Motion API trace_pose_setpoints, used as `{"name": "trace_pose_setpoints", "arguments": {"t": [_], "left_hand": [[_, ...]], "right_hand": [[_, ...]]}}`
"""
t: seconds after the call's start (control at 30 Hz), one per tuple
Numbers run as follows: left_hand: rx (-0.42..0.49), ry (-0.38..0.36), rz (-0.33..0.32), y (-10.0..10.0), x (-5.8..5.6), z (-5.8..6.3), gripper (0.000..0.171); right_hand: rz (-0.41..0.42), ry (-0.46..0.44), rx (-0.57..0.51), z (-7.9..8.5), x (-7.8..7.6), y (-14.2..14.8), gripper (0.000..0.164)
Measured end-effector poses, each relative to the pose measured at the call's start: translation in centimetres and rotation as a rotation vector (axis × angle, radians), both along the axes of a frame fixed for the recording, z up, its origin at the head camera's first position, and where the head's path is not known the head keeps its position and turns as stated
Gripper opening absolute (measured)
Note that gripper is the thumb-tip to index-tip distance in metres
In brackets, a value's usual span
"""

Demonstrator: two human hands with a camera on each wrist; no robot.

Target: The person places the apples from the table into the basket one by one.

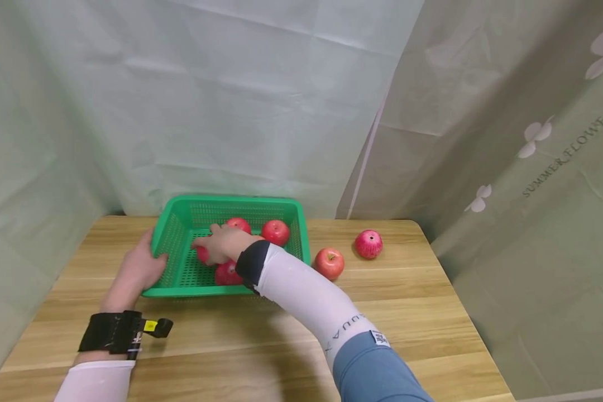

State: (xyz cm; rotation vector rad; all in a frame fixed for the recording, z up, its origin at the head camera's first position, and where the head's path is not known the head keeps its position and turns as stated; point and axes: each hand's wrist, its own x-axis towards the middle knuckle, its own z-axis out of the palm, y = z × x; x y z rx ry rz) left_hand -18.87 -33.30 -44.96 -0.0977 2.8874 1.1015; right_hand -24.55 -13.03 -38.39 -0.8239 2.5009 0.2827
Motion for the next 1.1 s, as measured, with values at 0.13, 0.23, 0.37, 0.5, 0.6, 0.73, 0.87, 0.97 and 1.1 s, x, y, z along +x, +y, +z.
{"name": "trace_pose_setpoints", "arguments": {"t": [0.13,0.23,0.37,0.5,0.6,0.73,0.87,0.97,1.1], "left_hand": [[0.001,-0.004,-0.002,-0.01,-0.03,0.02,0.076],[-0.003,0.001,-0.003,-0.01,-0.08,0.07,0.076],[-0.002,0.002,-0.004,0.0,-0.1,0.12,0.076],[-0.005,0.009,-0.004,0.01,-0.03,0.07,0.076],[-0.008,0.015,-0.005,0.01,0.01,0.0,0.075],[-0.008,0.014,-0.008,0.05,0.01,-0.05,0.075],[-0.002,0.014,-0.01,0.04,0.02,-0.05,0.076],[0.0,0.018,-0.011,0.05,0.05,0.0,0.076],[-0.01,0.023,-0.013,0.04,0.03,0.06,0.075]], "right_hand": [[0.023,0.004,0.065,0.12,0.08,-0.02,0.066],[0.022,-0.002,0.08,0.22,0.13,-0.07,0.065],[0.012,-0.022,0.097,0.33,0.11,-0.2,0.064],[0.013,-0.04,0.093,0.33,0.03,-0.27,0.067],[0.014,-0.045,0.08,0.26,0.04,-0.23,0.068],[0.01,-0.053,0.068,0.18,0.03,-0.11,0.068],[0.018,-0.047,0.059,0.12,0.0,-0.05,0.068],[0.021,-0.04,0.045,-0.04,-0.05,-0.04,0.067],[0.032,-0.033,0.024,-0.27,-0.15,-0.07,0.068]]}}
